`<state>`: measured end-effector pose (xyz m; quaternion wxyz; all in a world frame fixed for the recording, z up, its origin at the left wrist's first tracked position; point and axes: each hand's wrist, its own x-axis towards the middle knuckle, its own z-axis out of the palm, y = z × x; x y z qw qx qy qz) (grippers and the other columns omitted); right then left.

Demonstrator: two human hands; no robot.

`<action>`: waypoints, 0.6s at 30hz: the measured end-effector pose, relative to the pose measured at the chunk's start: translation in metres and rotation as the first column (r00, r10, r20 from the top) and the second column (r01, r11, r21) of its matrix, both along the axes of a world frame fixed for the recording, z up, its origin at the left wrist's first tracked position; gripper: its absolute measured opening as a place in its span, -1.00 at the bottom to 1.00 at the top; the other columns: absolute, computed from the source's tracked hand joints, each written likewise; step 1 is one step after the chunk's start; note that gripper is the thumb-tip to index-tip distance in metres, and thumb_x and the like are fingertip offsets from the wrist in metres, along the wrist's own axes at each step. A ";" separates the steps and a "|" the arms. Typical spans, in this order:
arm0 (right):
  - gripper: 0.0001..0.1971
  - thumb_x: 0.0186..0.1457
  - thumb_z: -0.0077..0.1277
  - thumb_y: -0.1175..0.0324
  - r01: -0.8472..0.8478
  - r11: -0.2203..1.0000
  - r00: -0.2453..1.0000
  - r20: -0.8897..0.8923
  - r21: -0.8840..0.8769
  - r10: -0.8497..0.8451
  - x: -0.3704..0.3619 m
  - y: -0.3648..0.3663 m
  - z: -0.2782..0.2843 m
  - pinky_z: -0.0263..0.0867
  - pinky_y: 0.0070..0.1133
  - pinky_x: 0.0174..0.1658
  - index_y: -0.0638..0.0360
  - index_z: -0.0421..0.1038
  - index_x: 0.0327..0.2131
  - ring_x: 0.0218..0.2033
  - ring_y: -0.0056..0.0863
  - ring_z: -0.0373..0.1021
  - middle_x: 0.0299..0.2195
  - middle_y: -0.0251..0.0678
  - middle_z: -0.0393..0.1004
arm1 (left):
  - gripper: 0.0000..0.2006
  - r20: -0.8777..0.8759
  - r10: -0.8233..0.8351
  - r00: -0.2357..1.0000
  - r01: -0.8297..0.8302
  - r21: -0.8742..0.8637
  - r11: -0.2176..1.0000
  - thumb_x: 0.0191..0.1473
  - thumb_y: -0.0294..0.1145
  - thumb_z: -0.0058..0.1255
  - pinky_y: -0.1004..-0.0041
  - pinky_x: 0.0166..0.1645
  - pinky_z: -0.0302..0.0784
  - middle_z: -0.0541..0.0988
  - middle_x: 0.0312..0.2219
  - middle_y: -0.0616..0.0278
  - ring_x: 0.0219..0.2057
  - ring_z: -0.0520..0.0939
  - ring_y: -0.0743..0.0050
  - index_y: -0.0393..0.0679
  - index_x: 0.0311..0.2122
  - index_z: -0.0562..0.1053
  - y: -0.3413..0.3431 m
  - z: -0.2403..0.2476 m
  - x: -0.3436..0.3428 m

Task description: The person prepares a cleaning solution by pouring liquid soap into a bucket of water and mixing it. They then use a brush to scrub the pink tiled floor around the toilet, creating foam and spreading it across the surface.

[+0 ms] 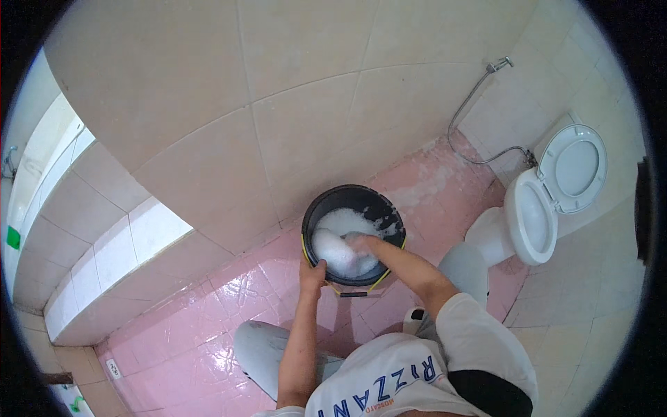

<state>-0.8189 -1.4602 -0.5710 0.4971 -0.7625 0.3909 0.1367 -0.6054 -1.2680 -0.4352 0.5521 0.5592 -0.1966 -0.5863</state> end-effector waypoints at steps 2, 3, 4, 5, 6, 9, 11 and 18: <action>-0.57 -0.11 0.20 0.38 0.162 0.845 0.898 0.279 0.510 -0.341 0.038 0.018 0.023 0.41 -0.34 -0.06 0.33 0.46 -0.11 -0.14 -0.28 0.48 -0.09 -0.09 0.49 | -0.42 0.084 0.053 0.995 -0.056 0.033 0.998 -0.07 -0.59 -0.04 0.35 0.00 0.42 0.50 -0.11 0.02 -0.11 0.54 0.22 -0.22 0.14 0.25 0.012 -0.018 0.025; -0.54 -0.13 0.22 0.40 0.157 0.729 0.807 0.339 0.666 -0.483 0.050 0.015 0.049 0.42 -0.33 -0.06 0.33 0.45 -0.09 -0.13 -0.29 0.47 -0.10 -0.12 0.49 | -0.42 0.121 0.070 0.990 -0.073 0.014 0.997 -0.08 -0.59 -0.04 0.34 0.03 0.40 0.50 -0.11 0.01 -0.09 0.53 0.20 -0.23 0.14 0.25 0.011 -0.023 0.037; -0.51 -0.15 0.25 0.42 0.143 0.658 0.740 0.362 0.739 -0.567 0.056 0.011 0.076 0.42 -0.32 -0.06 0.32 0.44 -0.07 -0.13 -0.31 0.47 -0.10 -0.14 0.49 | -0.42 0.154 0.079 0.985 -0.080 -0.004 0.997 -0.09 -0.59 -0.03 0.34 0.05 0.38 0.50 -0.10 0.01 -0.08 0.53 0.19 -0.24 0.14 0.26 0.009 -0.029 0.043; -0.48 -0.18 0.27 0.44 0.131 0.633 0.688 0.390 0.763 -0.612 0.055 0.004 0.107 0.42 -0.30 -0.06 0.31 0.43 -0.05 -0.12 -0.33 0.47 -0.11 -0.16 0.50 | -0.43 0.177 0.090 0.980 -0.088 -0.023 0.996 -0.09 -0.59 -0.03 0.33 0.06 0.37 0.51 -0.10 0.00 -0.07 0.52 0.17 -0.25 0.13 0.26 0.006 -0.035 0.049; -0.47 -0.17 0.28 0.42 0.154 0.618 0.657 0.387 0.771 -0.647 0.058 0.002 0.137 0.43 -0.32 -0.09 0.27 0.42 -0.03 -0.15 -0.35 0.47 -0.14 -0.19 0.51 | -0.43 0.194 0.098 0.976 -0.095 -0.026 0.995 -0.10 -0.60 -0.03 0.33 0.07 0.36 0.50 -0.10 -0.01 -0.06 0.52 0.15 -0.25 0.13 0.27 0.004 -0.039 0.056; -0.49 -0.13 0.27 0.38 0.264 0.642 0.568 0.422 0.720 -0.707 0.023 -0.015 0.220 0.44 -0.35 -0.13 0.21 0.42 -0.03 -0.17 -0.37 0.48 -0.17 -0.22 0.53 | -0.45 0.218 0.102 0.971 -0.096 -0.041 0.995 -0.11 -0.60 -0.03 0.32 0.08 0.35 0.51 -0.10 -0.03 -0.06 0.52 0.11 -0.26 0.10 0.29 -0.003 -0.038 0.061; -0.52 -0.10 0.23 0.35 0.394 0.701 0.557 0.452 0.594 -0.696 -0.021 -0.033 0.254 0.43 -0.36 -0.13 0.19 0.42 -0.04 -0.18 -0.38 0.48 -0.17 -0.23 0.53 | -0.49 0.276 0.124 0.953 -0.105 -0.080 0.991 -0.11 -0.57 -0.05 0.30 0.06 0.37 0.53 -0.15 -0.04 -0.09 0.55 0.10 -0.28 0.06 0.33 0.000 -0.038 0.064; -0.64 0.02 0.13 0.27 0.588 0.767 0.806 0.270 -0.258 -0.527 -0.184 -0.083 0.279 0.42 -0.38 -0.14 0.12 0.45 -0.08 -0.20 -0.39 0.48 -0.19 -0.27 0.54 | -0.63 0.461 0.230 0.857 -0.135 -0.230 0.964 -0.09 -0.53 -0.08 0.34 -0.06 0.43 0.60 -0.27 0.00 -0.24 0.58 0.22 -0.37 -0.10 0.44 0.004 0.012 0.071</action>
